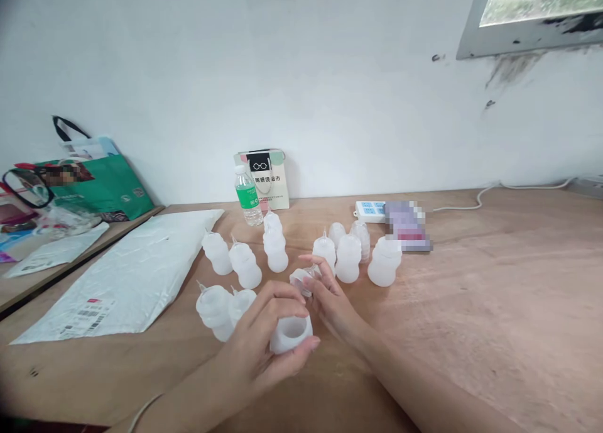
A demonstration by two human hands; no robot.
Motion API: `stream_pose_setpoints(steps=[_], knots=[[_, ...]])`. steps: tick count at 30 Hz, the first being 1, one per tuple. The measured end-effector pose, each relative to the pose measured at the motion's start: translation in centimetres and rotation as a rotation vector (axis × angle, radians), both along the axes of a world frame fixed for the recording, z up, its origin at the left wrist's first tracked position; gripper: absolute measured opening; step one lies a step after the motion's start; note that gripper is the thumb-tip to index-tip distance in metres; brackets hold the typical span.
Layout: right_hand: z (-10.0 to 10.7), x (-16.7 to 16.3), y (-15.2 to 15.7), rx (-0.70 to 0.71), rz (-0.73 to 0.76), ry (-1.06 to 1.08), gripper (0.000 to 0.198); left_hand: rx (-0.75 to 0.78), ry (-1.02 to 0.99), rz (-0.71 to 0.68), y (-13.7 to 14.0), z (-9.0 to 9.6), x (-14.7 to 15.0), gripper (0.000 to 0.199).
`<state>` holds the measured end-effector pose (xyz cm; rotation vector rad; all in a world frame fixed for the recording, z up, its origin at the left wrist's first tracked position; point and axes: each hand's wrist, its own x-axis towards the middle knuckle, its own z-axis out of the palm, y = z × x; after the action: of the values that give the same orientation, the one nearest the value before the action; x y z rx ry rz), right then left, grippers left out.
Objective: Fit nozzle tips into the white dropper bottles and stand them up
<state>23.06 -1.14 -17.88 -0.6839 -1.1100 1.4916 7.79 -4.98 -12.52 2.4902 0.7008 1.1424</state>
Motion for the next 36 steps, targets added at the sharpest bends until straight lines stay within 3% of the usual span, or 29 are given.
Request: stream_pose_setpoints(steps=[4,6,8,11,17,22,26,31,36], knots=[[0.2,0.4,0.2,0.08,-0.121,0.072,0.061,-0.231,-0.218,0.139,0.8,-5.0,1.2,0.043],[0.4,0.7,0.3,0.154,-0.182,0.06,0.06,-0.419,-0.296,0.164,1.1,-6.5,1.7,0.048],[0.6,1.0,0.0,0.233,-0.195,-0.004,0.046,-0.579,-0.359,0.15,1.3,-7.3,2.0,0.051],[0.7,1.2,-1.0,0.359,-0.142,-0.169,0.029,-0.693,-0.482,0.134,1.3,-7.6,2.3,0.053],[-1.0,1.4,-1.6,0.519,0.027,-0.415,0.034,-0.819,-0.446,0.043,1.5,-7.9,2.5,0.051],[-1.6,1.8,-1.3,0.468,0.019,-0.499,0.041,-0.885,-0.401,-0.033,2.2,-8.4,2.6,0.039],[-1.6,1.9,-1.3,0.461,0.024,-0.467,0.051,-0.864,-0.375,-0.069,2.6,-8.3,2.7,0.041],[-1.6,1.9,-1.1,0.393,0.074,-0.385,0.036,-0.974,-0.349,-0.046,2.5,-7.7,2.7,0.027],[-1.4,1.8,-0.9,0.364,0.117,-0.367,0.035,-1.078,-0.311,-0.164,2.5,-7.4,1.9,0.021]])
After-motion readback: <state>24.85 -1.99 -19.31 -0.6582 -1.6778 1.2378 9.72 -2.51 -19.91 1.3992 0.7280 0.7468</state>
